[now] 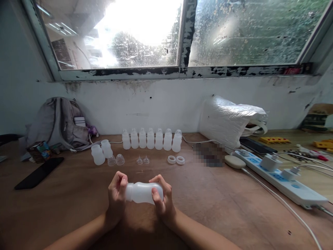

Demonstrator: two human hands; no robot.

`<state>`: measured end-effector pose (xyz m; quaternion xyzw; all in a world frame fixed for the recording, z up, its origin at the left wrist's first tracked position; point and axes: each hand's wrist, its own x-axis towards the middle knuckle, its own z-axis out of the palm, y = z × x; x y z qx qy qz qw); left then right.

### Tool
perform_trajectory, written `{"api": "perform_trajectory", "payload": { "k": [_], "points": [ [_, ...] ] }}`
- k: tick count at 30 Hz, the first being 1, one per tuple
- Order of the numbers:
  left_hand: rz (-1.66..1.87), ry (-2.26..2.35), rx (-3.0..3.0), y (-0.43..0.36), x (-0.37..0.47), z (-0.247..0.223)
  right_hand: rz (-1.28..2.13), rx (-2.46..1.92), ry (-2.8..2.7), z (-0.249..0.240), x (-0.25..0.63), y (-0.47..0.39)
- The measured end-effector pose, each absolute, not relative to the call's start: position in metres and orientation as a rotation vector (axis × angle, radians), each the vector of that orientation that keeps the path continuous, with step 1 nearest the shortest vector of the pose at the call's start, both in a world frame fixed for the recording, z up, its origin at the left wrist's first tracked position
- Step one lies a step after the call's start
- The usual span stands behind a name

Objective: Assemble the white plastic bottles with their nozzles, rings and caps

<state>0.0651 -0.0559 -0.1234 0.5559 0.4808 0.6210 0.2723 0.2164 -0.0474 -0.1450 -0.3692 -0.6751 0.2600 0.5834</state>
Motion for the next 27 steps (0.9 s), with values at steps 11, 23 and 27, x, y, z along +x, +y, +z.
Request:
{"api": "perform_trajectory", "payload": {
  "k": [11, 23, 27],
  "points": [
    [1.64, 1.27, 1.51, -0.051, 0.064, -0.123, 0.62, -0.904, -1.584, -0.146, 0.217, -0.043],
    [1.384, 1.046, 1.039, -0.021, 0.057, -0.12, 1.092, -1.051, -1.24, -0.141, 0.216, -0.006],
    [1.389, 0.941, 0.965, -0.021, 0.058, -0.121, 1.136, -1.036, -1.141, -0.141, 0.216, -0.007]
  ]
}}
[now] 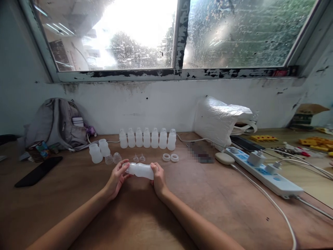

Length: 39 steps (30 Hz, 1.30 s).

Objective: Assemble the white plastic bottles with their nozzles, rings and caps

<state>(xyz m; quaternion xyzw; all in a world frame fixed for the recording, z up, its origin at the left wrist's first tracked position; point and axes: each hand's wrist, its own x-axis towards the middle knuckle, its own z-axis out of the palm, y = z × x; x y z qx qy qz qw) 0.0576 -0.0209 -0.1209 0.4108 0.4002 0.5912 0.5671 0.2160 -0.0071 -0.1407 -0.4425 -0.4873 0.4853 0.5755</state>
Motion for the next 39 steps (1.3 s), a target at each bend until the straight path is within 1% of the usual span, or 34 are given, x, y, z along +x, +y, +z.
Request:
{"api": "perform_trajectory", "payload": {
  "k": [3, 5, 8, 11, 13, 16, 20, 25, 31, 35, 39],
  "points": [
    [1.472, 1.013, 1.074, -0.022, 0.054, -0.116, 1.161, -1.017, -1.158, -0.138, 0.215, -0.008],
    [1.562, 1.115, 1.295, -0.023, 0.045, -0.104, 1.234, -0.991, -1.211, -0.137, 0.214, -0.008],
    [1.597, 1.206, 1.669, -0.019, 0.023, -0.07, 1.314, -0.977, -1.255, -0.14, 0.212, -0.006],
    [1.608, 1.321, 1.874, 0.002, -0.002, -0.027, 1.293, -0.99, -1.262, -0.146, 0.211, -0.004],
    [1.513, 1.397, 1.994, 0.026, -0.016, -0.003, 1.277, -0.997, -1.282, -0.148, 0.211, -0.002],
    [1.173, 1.559, 2.177, 0.065, -0.033, 0.016, 1.286, -1.027, -1.339, -0.15, 0.211, -0.001],
    [0.908, 1.788, 2.223, 0.108, -0.046, 0.01, 1.278, -1.083, -1.395, -0.149, 0.211, -0.001],
    [0.78, 1.928, 2.209, 0.141, -0.047, -0.012, 1.26, -1.105, -1.442, -0.152, 0.211, 0.002],
    [0.572, 2.092, 2.197, 0.164, -0.043, -0.022, 1.264, -1.104, -1.458, -0.16, 0.213, 0.009],
    [0.487, 2.134, 2.25, 0.172, -0.045, -0.031, 1.284, -1.105, -1.464, -0.163, 0.214, 0.013],
    [0.498, 2.143, 2.316, 0.175, -0.049, -0.042, 1.291, -1.115, -1.477, -0.164, 0.215, 0.015]
  ]
}}
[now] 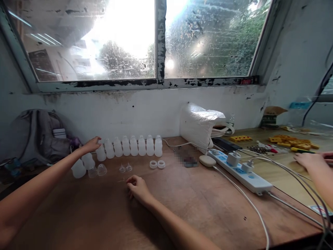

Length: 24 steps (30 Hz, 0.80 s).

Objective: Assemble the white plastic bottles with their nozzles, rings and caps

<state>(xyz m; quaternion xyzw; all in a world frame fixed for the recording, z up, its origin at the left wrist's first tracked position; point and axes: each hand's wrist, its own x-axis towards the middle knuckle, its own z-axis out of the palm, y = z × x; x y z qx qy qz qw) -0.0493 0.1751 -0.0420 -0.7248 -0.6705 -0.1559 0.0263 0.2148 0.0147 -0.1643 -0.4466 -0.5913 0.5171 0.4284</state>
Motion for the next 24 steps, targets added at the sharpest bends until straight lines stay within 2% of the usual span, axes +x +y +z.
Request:
{"api": "perform_trajectory", "payload": {
  "k": [8, 15, 18, 24],
  "points": [
    [-0.725, -1.733, -2.155, 0.142, -0.04, -0.04, 1.283, -1.093, -1.498, -0.165, 0.216, 0.015],
    [-0.545, -1.403, -2.072, 0.062, -0.015, -0.114, 1.166, -1.136, -1.506, -0.162, 0.216, 0.012],
    [-0.528, -1.403, -2.122, 0.039, -0.005, -0.138, 0.979, -1.184, -1.553, -0.159, 0.219, 0.013],
    [-0.54, -1.402, -2.197, 0.022, 0.011, -0.147, 0.284, -1.266, -1.788, -0.154, 0.235, 0.023]
  ]
}}
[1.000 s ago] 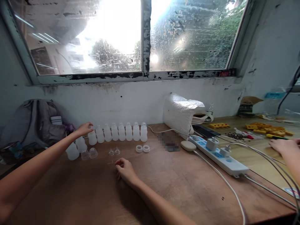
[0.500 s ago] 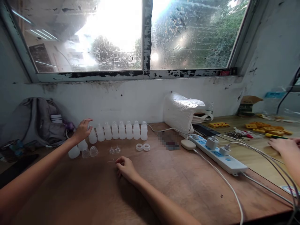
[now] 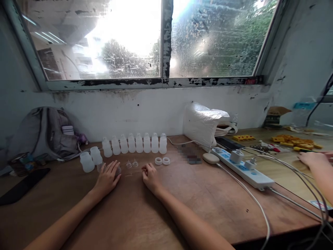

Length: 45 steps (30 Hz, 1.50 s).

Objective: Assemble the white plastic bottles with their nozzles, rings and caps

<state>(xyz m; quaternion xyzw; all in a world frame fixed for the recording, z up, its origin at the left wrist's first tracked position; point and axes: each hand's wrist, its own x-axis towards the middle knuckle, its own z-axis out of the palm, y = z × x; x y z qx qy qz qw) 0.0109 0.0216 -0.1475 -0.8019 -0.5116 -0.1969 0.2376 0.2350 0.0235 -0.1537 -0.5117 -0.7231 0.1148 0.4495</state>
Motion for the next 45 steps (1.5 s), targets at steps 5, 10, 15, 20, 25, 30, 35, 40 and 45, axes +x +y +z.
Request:
{"api": "perform_trajectory", "payload": {
  "k": [5, 10, 15, 20, 25, 30, 35, 40, 45],
  "points": [
    [-0.539, -1.518, -2.08, 0.028, -0.001, -0.156, -0.077, -1.642, -1.901, -0.153, 0.254, 0.034],
    [-0.648, -1.454, -2.103, 0.025, -0.004, -0.149, -0.333, -2.008, -1.837, -0.155, 0.268, 0.04],
    [-0.655, -1.152, -2.384, 0.014, 0.033, -0.137, -0.393, -1.924, -1.857, -0.154, 0.268, 0.037],
    [-0.636, -1.236, -2.401, 0.036, 0.071, -0.137, -0.255, -1.736, -1.908, -0.151, 0.261, 0.032],
    [-0.563, -1.344, -2.439, 0.054, 0.082, -0.141, -0.143, -1.6, -1.868, -0.149, 0.257, 0.031],
    [-0.565, -1.277, -2.475, 0.047, 0.081, -0.139, -0.001, -1.537, -1.857, -0.15, 0.253, 0.031],
    [-0.642, -1.098, -2.518, 0.027, 0.08, -0.128, 0.267, -1.336, -1.798, -0.154, 0.25, 0.03],
    [-0.568, -0.957, -2.669, 0.004, 0.07, -0.125, 0.538, -1.179, -1.745, -0.15, 0.254, 0.023],
    [-0.576, -0.975, -2.844, -0.001, 0.058, -0.134, 0.586, -1.041, -1.747, -0.143, 0.257, 0.014]
  ]
}}
